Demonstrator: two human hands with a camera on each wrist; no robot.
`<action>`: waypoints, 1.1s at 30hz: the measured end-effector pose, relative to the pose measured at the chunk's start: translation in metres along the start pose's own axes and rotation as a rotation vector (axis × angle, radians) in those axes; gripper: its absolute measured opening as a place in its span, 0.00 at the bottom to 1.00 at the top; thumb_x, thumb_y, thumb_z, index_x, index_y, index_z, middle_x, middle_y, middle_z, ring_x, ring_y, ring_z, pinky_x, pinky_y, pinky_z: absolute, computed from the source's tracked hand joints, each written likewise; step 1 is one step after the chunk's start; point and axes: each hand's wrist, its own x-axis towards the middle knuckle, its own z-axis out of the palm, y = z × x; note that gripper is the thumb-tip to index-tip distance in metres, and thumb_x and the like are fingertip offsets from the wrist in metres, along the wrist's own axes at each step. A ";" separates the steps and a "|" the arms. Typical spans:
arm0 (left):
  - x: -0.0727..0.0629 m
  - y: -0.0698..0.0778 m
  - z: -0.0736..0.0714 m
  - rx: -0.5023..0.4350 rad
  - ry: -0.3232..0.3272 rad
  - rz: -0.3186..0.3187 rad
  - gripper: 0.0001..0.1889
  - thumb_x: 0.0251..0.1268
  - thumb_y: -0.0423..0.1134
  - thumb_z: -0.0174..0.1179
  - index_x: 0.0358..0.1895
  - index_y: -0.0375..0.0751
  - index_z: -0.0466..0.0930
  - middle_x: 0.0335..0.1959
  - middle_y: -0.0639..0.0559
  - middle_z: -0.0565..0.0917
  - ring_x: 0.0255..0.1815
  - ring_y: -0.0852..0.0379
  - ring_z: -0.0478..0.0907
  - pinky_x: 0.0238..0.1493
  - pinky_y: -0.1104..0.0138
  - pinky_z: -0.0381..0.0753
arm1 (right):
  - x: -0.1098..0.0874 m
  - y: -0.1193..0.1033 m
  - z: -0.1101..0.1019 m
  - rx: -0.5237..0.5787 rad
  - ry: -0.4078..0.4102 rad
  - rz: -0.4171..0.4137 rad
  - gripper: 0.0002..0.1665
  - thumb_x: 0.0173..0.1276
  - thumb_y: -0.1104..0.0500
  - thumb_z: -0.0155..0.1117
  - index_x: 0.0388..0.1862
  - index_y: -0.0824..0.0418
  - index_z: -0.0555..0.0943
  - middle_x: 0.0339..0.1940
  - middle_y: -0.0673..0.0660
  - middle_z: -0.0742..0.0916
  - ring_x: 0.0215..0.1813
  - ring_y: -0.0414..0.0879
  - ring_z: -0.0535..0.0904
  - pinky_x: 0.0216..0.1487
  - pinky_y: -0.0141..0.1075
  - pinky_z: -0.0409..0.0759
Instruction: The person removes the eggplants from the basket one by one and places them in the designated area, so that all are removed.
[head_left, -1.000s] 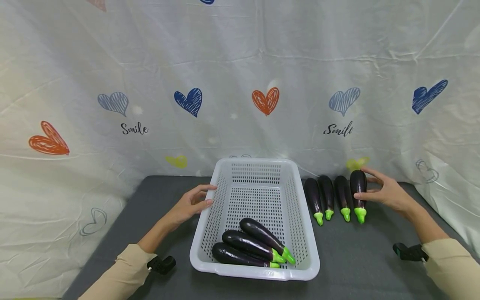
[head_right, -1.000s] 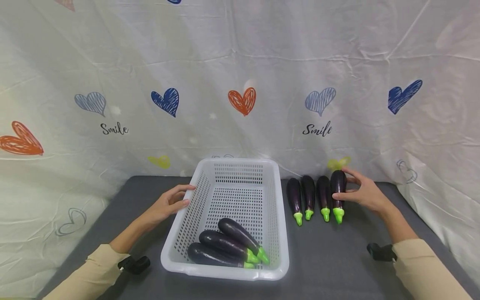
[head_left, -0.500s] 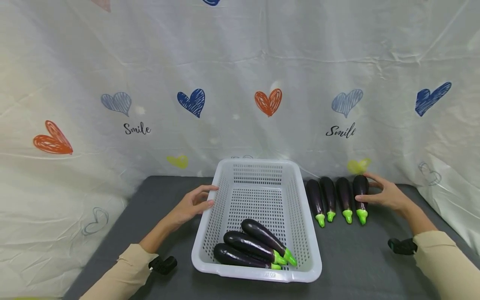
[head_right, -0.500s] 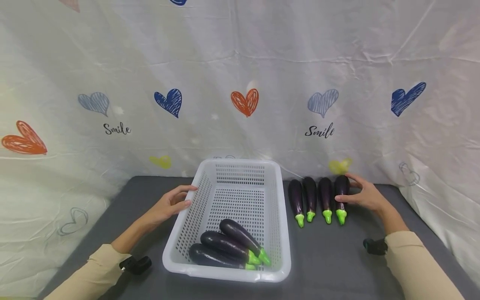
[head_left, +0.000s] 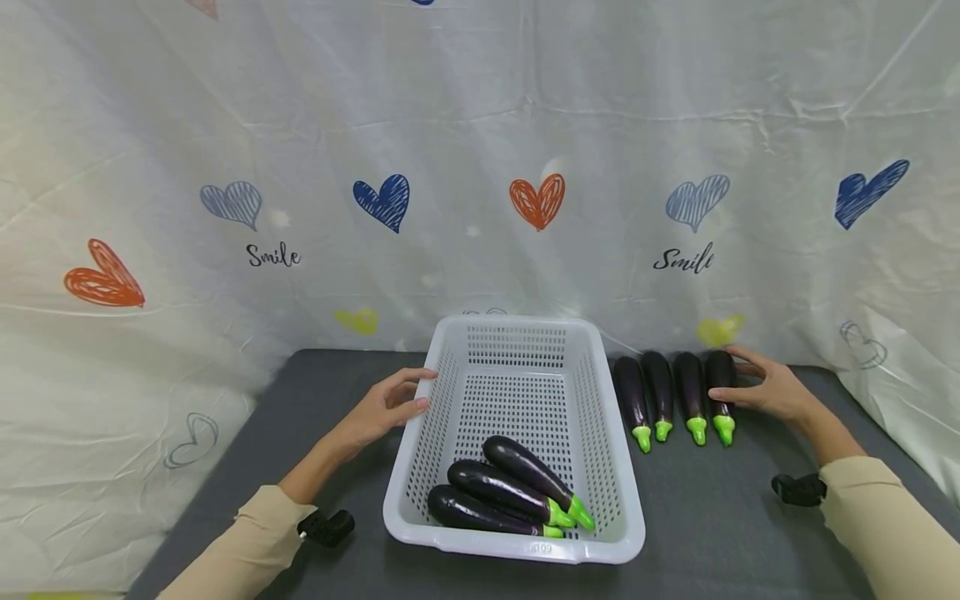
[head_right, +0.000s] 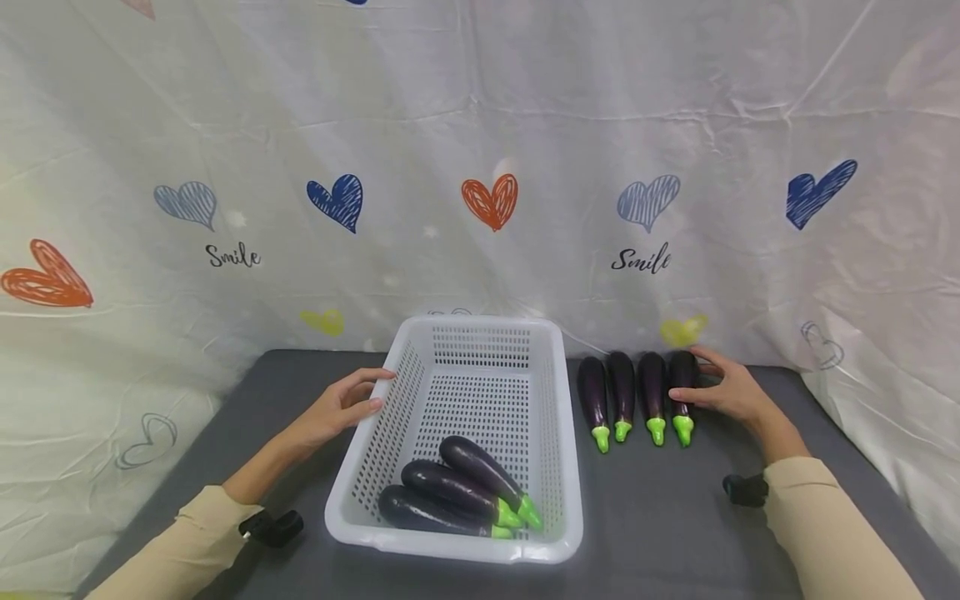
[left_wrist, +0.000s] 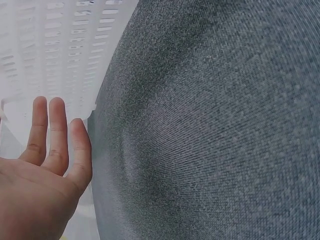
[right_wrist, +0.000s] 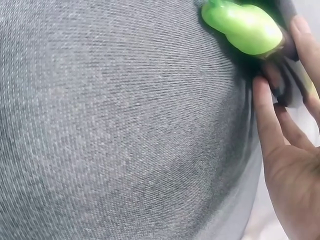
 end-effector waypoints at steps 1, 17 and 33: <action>0.000 0.000 0.000 0.000 0.001 -0.002 0.26 0.78 0.37 0.57 0.74 0.42 0.66 0.61 0.33 0.76 0.53 0.41 0.79 0.48 0.50 0.82 | 0.000 0.000 0.000 -0.006 0.004 0.000 0.62 0.67 0.46 0.75 0.84 0.63 0.45 0.73 0.85 0.57 0.64 0.74 0.73 0.51 0.52 0.82; 0.001 0.002 0.000 0.003 0.012 -0.010 0.25 0.78 0.37 0.57 0.74 0.43 0.66 0.61 0.34 0.76 0.53 0.41 0.79 0.48 0.50 0.82 | 0.002 -0.002 0.000 -0.072 0.026 -0.036 0.56 0.69 0.47 0.72 0.81 0.71 0.52 0.70 0.84 0.63 0.62 0.74 0.74 0.52 0.56 0.80; -0.001 0.004 0.001 -0.004 0.005 -0.012 0.26 0.78 0.37 0.57 0.74 0.42 0.66 0.60 0.33 0.76 0.53 0.41 0.79 0.47 0.51 0.82 | -0.005 -0.002 0.002 -0.108 0.133 -0.013 0.54 0.73 0.39 0.65 0.78 0.74 0.56 0.66 0.86 0.65 0.43 0.62 0.86 0.44 0.55 0.83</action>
